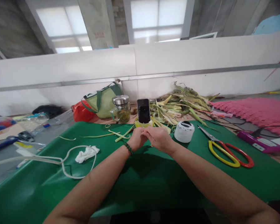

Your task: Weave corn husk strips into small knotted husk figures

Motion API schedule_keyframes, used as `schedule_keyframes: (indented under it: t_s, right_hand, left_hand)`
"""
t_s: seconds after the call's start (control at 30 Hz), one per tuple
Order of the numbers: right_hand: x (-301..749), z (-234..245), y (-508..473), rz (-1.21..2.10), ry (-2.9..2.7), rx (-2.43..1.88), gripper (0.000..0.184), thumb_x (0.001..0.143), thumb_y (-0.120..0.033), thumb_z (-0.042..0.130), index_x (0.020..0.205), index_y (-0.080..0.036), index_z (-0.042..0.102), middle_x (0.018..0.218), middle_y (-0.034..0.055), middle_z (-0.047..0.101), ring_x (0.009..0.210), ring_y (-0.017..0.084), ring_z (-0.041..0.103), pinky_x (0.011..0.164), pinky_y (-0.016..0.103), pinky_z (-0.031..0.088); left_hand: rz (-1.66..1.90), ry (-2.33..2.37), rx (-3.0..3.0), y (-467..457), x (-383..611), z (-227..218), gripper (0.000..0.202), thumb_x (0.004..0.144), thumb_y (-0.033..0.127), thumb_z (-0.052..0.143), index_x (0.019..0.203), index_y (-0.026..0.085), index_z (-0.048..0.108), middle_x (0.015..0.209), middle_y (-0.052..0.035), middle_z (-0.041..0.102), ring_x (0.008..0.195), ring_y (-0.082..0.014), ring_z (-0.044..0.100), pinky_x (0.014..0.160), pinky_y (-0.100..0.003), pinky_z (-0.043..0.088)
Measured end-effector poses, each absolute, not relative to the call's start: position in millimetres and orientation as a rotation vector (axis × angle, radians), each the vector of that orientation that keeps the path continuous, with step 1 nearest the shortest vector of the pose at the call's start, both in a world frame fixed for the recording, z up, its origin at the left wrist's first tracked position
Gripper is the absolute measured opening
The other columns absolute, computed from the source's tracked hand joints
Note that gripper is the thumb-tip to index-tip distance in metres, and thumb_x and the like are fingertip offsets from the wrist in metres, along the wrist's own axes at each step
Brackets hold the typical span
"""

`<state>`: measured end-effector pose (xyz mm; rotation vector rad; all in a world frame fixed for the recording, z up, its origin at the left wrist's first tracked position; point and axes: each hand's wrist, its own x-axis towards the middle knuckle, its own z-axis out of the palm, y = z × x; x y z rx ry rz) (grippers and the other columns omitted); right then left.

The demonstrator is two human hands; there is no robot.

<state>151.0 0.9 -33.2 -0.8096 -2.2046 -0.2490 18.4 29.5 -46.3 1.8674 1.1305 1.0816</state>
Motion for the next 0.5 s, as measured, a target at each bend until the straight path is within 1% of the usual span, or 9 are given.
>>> schedule_keyframes:
  t_s: [0.1,0.17,0.27,0.37,0.5]
  right_hand:
    - [148.8,-35.7,-3.0,-0.379,-2.255,-0.688,0.022,0.092,-0.018,0.040,0.078,-0.016,0.056,0.068,0.0048,0.061,0.063,0.016,0.053,0.059,0.027,0.033]
    - [148.0,-36.0,-5.5,-0.421,-2.291,-0.662,0.019,0.089,-0.013,0.041,0.079,-0.016,0.056,0.068,0.0045,0.060,0.064,0.016,0.053,0.059,0.027,0.033]
    - [147.8,-36.9,-6.6,-0.452,-2.324,-0.647,0.019,0.086,-0.009,0.039,0.081,-0.016,0.056,0.072,0.0054,0.062,0.066,0.016,0.055,0.059,0.028,0.033]
    - [147.8,-39.8,-3.7,-0.468,-2.305,-0.611,0.018,0.086,-0.010,0.040,0.082,-0.016,0.057,0.073,0.0056,0.063,0.067,0.017,0.057,0.059,0.028,0.034]
    - [145.9,-43.7,-0.2,-0.490,-2.249,-0.577,0.018,0.087,-0.010,0.041,0.080,-0.016,0.057,0.070,0.0049,0.064,0.065,0.017,0.058,0.057,0.028,0.035]
  left_hand:
    - [1.076,1.107,1.878,24.1,19.3,-40.0,0.029,0.060,0.004,0.054,0.037,0.016,0.042,0.047,0.0018,0.044,0.055,-0.0115,0.040,0.053,-0.024,0.033]
    - [1.061,1.064,1.880,19.6,18.6,-34.7,0.021,0.062,0.005,0.054,0.044,0.014,0.052,0.054,0.0000,0.053,0.061,-0.0135,0.047,0.058,-0.025,0.039]
    - [1.015,1.028,1.866,16.9,16.9,-30.0,0.010,0.062,0.008,0.056,0.055,0.012,0.062,0.061,-0.0012,0.061,0.068,-0.0162,0.054,0.066,-0.026,0.044]
    - [0.991,1.050,1.852,18.9,15.4,-30.2,0.009,0.058,0.010,0.058,0.062,0.011,0.066,0.067,-0.0028,0.066,0.071,-0.0181,0.058,0.072,-0.029,0.046]
    - [0.987,1.062,1.785,22.2,15.6,-33.3,0.011,0.056,0.012,0.057,0.062,0.011,0.066,0.070,-0.0046,0.068,0.074,-0.0195,0.059,0.073,-0.030,0.047]
